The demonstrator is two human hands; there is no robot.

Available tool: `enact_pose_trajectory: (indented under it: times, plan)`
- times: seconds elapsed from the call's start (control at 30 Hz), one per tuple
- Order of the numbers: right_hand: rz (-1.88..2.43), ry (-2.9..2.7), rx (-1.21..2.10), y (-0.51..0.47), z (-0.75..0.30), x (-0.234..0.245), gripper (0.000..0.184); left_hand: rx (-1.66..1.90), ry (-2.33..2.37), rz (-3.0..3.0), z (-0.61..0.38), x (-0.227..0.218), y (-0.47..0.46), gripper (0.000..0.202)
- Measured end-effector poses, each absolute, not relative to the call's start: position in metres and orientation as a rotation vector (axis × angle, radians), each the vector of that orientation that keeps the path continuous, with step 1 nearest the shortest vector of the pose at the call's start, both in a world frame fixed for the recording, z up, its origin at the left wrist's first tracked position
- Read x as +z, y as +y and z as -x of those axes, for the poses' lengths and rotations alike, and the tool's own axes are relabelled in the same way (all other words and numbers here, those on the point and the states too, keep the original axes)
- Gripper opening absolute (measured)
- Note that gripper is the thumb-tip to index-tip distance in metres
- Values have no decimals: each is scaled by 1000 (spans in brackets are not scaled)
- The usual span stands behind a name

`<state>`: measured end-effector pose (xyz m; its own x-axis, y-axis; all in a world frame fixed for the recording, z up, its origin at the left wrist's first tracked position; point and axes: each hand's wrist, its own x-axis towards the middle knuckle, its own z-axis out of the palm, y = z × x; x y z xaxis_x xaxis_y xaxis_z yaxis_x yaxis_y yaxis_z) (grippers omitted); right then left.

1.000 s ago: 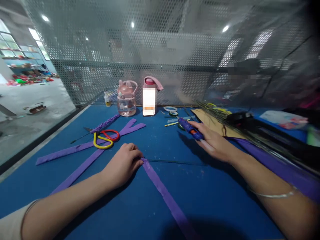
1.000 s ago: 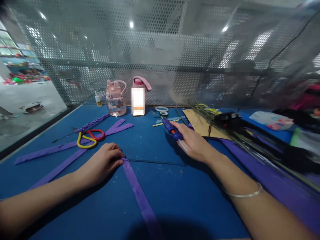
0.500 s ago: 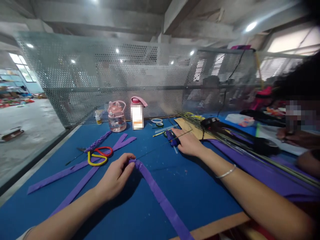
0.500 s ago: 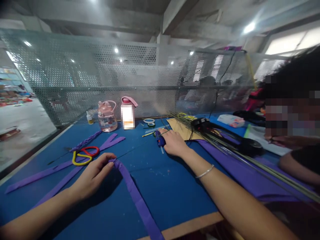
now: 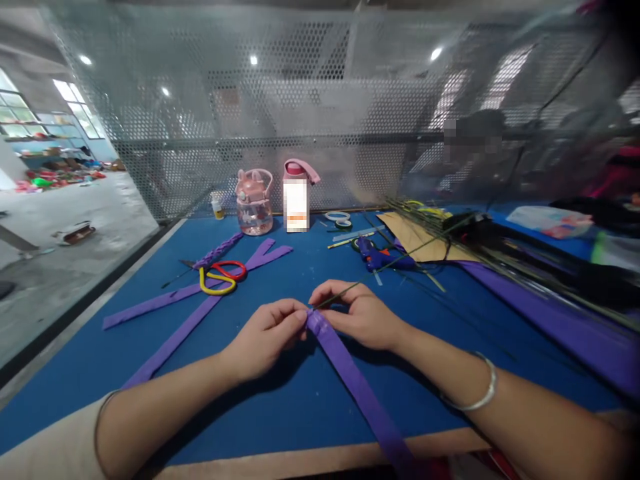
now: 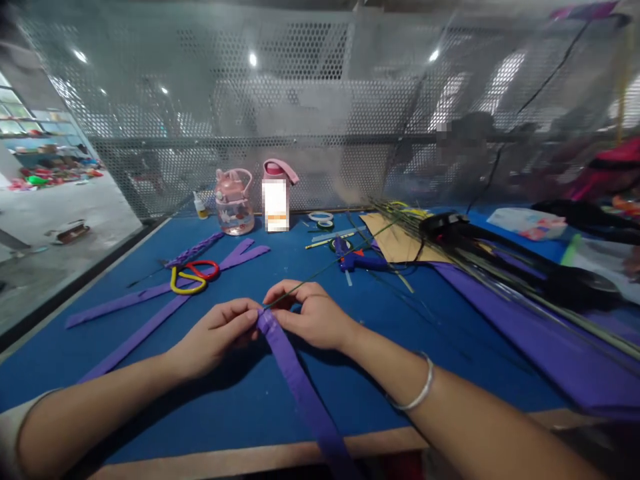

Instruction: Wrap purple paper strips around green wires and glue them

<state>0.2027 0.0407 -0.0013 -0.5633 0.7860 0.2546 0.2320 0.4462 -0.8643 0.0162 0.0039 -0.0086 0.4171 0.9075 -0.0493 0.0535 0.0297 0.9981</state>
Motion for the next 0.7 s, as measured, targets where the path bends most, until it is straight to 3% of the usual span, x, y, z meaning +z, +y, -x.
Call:
enact_pose_trajectory:
  times: [0.27,0.7]
  plan:
    - [819,-1908,1296,34,-208,-1,10,891,1036,-1705,-19,-9,-3,27]
    - [828,-1952,1241,34,-207,-2,3,850,1147,-2173,-15,-3,-10,27]
